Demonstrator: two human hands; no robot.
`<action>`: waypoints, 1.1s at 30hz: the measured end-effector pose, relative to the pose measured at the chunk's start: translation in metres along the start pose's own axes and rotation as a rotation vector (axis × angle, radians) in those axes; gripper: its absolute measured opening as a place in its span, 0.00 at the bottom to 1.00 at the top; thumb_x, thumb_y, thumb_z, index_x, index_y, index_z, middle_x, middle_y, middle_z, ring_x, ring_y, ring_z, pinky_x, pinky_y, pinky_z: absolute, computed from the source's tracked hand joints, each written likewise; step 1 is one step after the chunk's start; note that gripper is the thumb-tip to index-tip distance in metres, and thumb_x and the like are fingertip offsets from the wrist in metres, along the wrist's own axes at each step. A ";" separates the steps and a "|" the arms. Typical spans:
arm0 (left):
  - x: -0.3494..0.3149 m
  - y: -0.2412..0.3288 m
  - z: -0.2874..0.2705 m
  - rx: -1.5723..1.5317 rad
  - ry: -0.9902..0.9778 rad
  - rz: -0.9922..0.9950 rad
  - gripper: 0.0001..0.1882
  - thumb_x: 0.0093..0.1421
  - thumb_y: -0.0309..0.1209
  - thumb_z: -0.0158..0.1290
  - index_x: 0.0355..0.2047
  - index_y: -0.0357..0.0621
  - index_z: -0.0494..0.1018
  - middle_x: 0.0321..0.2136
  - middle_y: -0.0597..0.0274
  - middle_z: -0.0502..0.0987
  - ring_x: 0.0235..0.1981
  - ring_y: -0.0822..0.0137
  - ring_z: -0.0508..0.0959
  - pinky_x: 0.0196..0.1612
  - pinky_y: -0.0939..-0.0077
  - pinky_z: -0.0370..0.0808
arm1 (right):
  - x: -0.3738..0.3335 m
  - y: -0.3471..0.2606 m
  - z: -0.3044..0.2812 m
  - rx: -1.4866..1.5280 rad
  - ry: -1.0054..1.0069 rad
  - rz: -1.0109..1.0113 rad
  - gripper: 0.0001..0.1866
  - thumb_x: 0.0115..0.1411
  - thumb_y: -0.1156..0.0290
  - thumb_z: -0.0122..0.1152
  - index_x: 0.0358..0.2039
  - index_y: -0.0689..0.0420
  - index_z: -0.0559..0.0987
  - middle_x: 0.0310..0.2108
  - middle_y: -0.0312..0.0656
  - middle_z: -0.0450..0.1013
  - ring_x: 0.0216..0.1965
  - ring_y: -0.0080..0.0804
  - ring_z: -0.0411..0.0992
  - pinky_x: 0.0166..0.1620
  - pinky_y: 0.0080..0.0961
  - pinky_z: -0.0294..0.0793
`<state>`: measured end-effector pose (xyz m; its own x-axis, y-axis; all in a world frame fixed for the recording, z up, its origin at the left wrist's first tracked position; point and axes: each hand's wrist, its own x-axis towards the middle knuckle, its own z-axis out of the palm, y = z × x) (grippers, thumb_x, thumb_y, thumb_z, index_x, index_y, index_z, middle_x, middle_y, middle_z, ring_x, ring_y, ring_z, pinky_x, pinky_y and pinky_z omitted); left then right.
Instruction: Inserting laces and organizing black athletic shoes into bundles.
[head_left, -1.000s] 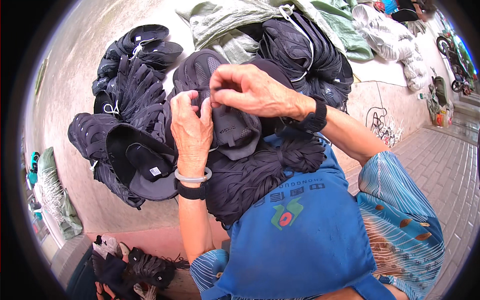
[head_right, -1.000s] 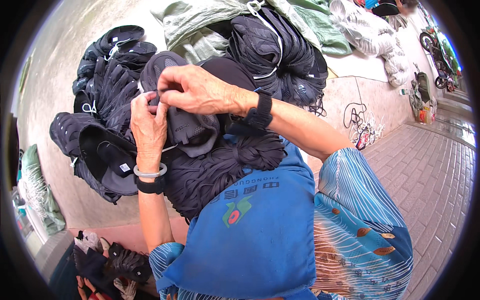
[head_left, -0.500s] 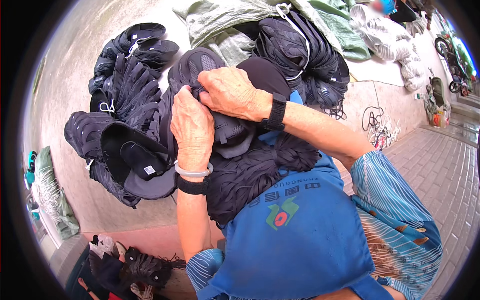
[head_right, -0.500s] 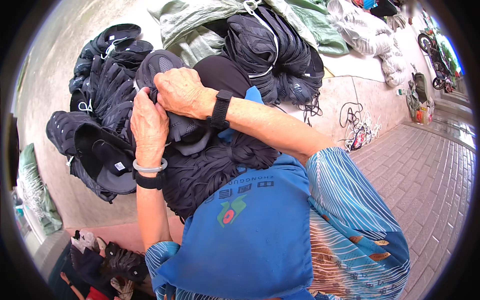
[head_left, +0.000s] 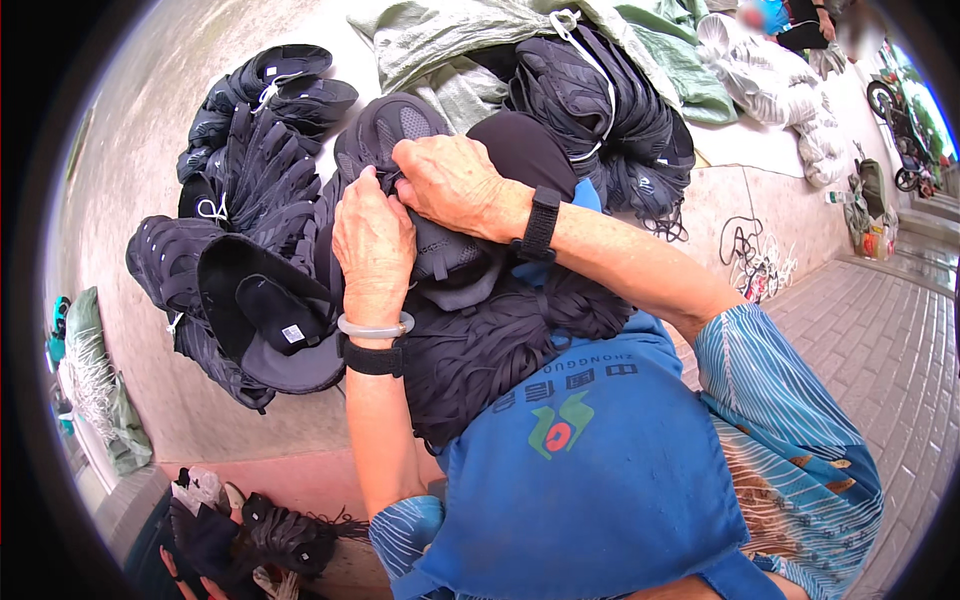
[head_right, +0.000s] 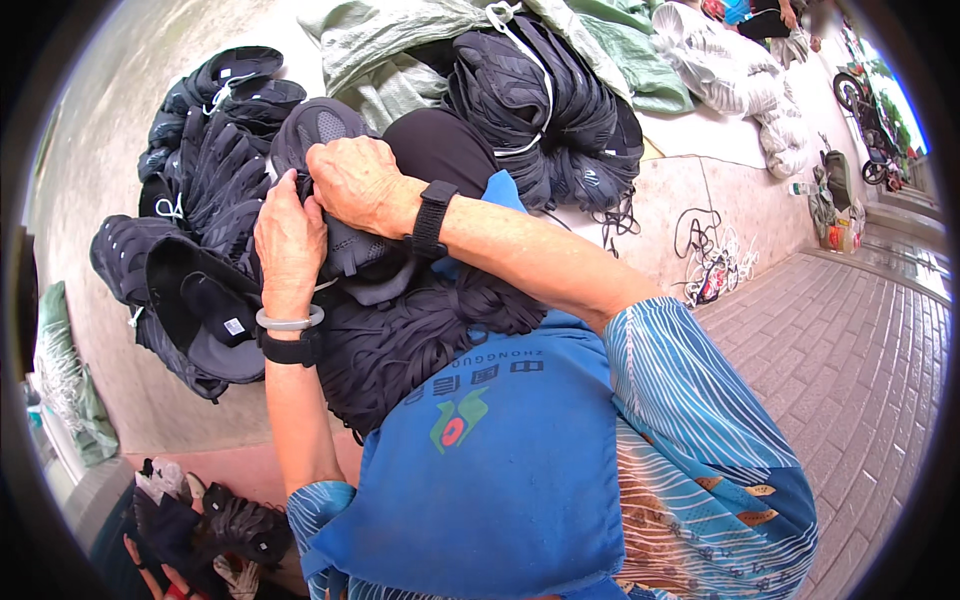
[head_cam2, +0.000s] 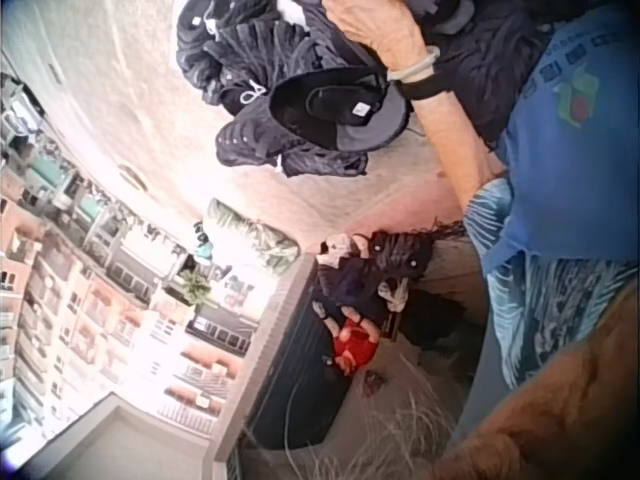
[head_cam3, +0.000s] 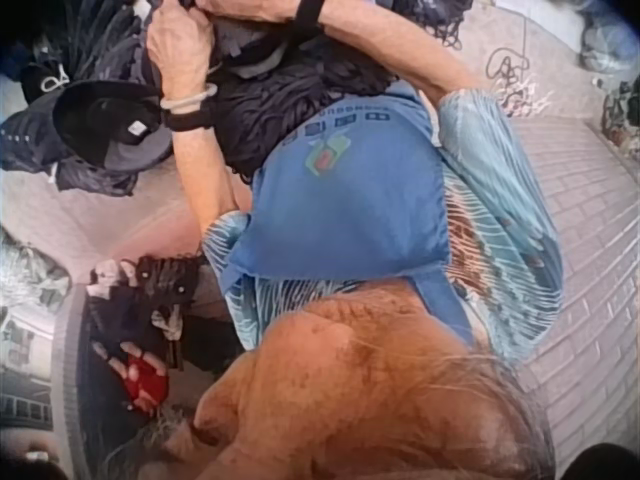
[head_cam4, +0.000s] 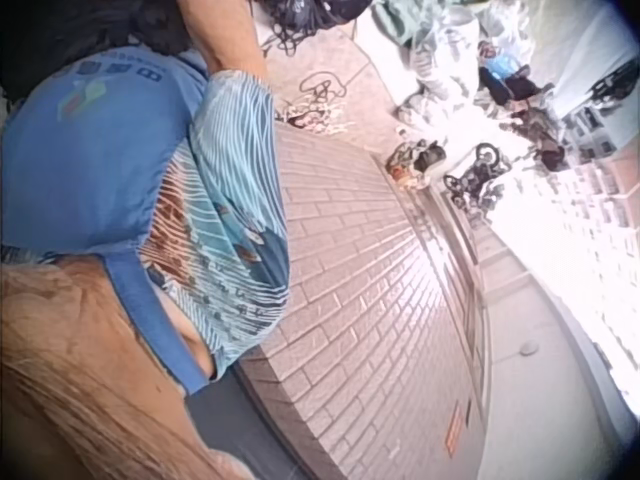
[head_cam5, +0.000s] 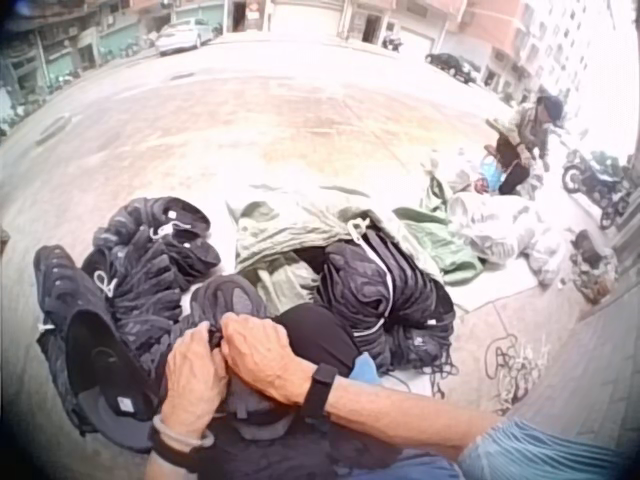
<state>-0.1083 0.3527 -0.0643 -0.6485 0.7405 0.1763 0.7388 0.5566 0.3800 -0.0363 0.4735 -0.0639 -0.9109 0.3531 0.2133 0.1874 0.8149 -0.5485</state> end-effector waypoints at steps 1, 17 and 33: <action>0.001 -0.003 -0.002 0.000 0.000 -0.003 0.19 0.57 0.28 0.48 0.48 0.33 0.68 0.41 0.43 0.75 0.43 0.45 0.74 0.47 0.57 0.71 | -0.001 -0.001 0.000 0.001 -0.003 -0.001 0.09 0.50 0.68 0.56 0.26 0.61 0.71 0.23 0.50 0.73 0.29 0.51 0.74 0.32 0.45 0.72; 0.019 -0.044 -0.019 -0.414 -0.321 -0.040 0.19 0.54 0.22 0.50 0.48 0.35 0.73 0.42 0.45 0.77 0.43 0.57 0.78 0.49 0.72 0.71 | 0.000 0.002 0.005 -0.117 -0.104 -0.149 0.11 0.54 0.66 0.59 0.31 0.60 0.71 0.28 0.49 0.73 0.32 0.50 0.74 0.32 0.42 0.73; -0.059 0.017 0.006 -0.394 0.037 0.012 0.34 0.60 0.27 0.50 0.59 0.24 0.46 0.58 0.27 0.52 0.60 0.36 0.55 0.63 0.54 0.55 | -0.019 -0.010 -0.079 0.426 -0.304 -0.233 0.12 0.57 0.69 0.53 0.22 0.64 0.70 0.15 0.50 0.62 0.16 0.45 0.61 0.23 0.33 0.63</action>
<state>-0.0563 0.3213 -0.0735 -0.6516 0.7280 0.2133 0.6244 0.3551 0.6957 0.0081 0.4949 0.0021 -0.9871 -0.0129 0.1597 -0.1378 0.5760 -0.8057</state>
